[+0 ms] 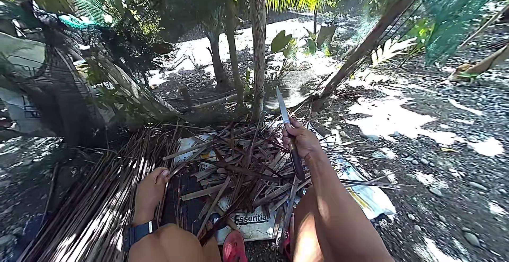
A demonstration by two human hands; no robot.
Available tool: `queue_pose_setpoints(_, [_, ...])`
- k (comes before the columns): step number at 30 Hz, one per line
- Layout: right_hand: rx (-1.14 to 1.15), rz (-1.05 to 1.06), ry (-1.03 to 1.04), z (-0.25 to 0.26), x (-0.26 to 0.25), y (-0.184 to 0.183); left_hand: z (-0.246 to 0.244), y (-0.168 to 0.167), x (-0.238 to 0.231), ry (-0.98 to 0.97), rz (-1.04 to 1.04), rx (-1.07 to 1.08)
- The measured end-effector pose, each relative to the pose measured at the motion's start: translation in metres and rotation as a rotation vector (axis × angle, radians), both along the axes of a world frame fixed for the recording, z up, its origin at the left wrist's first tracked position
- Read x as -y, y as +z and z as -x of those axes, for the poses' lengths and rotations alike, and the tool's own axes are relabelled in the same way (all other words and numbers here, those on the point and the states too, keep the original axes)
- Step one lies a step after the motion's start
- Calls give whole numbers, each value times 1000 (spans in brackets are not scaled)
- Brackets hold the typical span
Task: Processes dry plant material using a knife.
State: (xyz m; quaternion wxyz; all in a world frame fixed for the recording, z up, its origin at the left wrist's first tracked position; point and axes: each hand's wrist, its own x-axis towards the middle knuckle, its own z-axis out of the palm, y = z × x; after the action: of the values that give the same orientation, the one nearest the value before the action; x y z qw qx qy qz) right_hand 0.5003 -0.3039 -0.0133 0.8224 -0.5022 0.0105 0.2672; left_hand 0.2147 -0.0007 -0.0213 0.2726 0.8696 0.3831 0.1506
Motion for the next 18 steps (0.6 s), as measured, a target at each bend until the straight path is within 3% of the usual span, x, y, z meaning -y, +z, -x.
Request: queue_pose_setpoints(18, [-87, -111, -436, -34, 49, -7, 83, -16, -43, 574, -98, 159])
